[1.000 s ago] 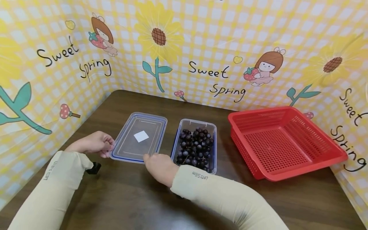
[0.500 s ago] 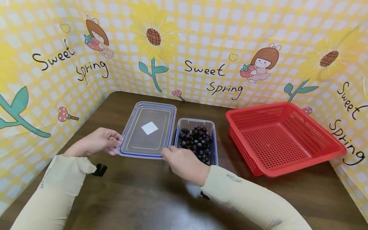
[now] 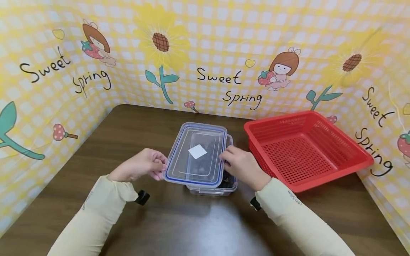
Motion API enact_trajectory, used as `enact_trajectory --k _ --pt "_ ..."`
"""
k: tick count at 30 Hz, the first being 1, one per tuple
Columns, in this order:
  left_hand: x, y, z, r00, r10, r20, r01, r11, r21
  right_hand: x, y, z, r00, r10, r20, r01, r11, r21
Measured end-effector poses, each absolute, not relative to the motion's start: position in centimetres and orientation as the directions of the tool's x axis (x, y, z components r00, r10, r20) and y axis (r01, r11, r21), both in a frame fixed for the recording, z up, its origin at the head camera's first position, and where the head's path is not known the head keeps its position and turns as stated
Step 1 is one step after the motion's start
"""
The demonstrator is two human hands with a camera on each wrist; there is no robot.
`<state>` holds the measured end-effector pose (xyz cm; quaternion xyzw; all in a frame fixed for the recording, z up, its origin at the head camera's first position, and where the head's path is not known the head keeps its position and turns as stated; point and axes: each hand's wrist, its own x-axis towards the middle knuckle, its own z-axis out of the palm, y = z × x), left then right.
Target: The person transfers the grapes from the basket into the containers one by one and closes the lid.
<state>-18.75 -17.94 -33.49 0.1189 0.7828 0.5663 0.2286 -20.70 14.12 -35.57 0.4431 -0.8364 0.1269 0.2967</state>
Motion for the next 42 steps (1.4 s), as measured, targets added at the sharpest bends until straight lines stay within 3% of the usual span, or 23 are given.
enact_trajectory --k 4,7,12,16,19,22,26,29,31,35,39,42 --pt "-18.2 -17.0 -32.7 -0.861 0.464 -0.209 -0.044 0.340 0.939 -21.5 15.3 -35.4 -0.441 -0.553 0.707 -0.764 0.645 0.028" --pt "-18.3 -16.7 -32.4 -0.853 0.484 -0.192 -0.021 0.337 0.941 -21.7 16.2 -35.6 -0.403 -0.514 0.757 -0.756 0.653 0.042" --pt "-18.2 -16.1 -32.3 -0.847 0.518 -0.122 -0.023 0.193 0.981 -20.9 17.3 -35.7 -0.368 -0.446 0.816 -0.778 0.628 -0.008" --pt "-18.3 -15.4 -32.6 -0.900 0.434 0.039 0.070 0.054 0.996 -20.5 17.8 -35.0 -0.434 -0.334 0.837 -0.790 0.587 -0.175" --pt "-18.7 -14.6 -33.3 -0.913 0.342 0.220 0.268 0.099 0.958 -20.2 17.9 -34.5 -0.512 -0.245 0.823 -0.772 0.551 -0.317" --pt "-19.0 -13.7 -34.4 -0.870 0.315 0.380 0.454 0.209 0.866 -19.7 17.9 -34.4 -0.580 -0.177 0.795 -0.746 0.507 -0.431" --pt "-19.4 -12.5 -35.4 -0.745 0.258 0.615 0.667 0.265 0.697 -19.4 17.7 -34.6 -0.644 -0.127 0.754 -0.719 0.437 -0.541" --pt "-19.9 -11.8 -35.7 -0.650 0.188 0.736 0.757 0.250 0.604 -19.3 17.5 -34.6 -0.673 -0.117 0.731 -0.705 0.400 -0.585" --pt "-20.1 -11.6 -35.9 -0.617 0.167 0.769 0.784 0.211 0.583 -19.3 17.4 -34.5 -0.680 -0.112 0.724 -0.697 0.404 -0.593" --pt "-20.1 -11.3 -36.0 -0.579 0.146 0.802 0.815 0.131 0.565 -19.1 17.2 -34.5 -0.664 -0.088 0.743 -0.701 0.419 -0.577" --pt "-19.8 -11.2 -35.8 -0.598 0.114 0.793 0.801 0.079 0.593 -18.9 16.9 -34.7 -0.639 -0.057 0.767 -0.714 0.416 -0.563" --pt "-19.6 -11.2 -35.4 -0.627 0.099 0.773 0.779 0.089 0.621 -18.7 16.4 -34.6 -0.662 -0.048 0.748 -0.693 0.418 -0.587"
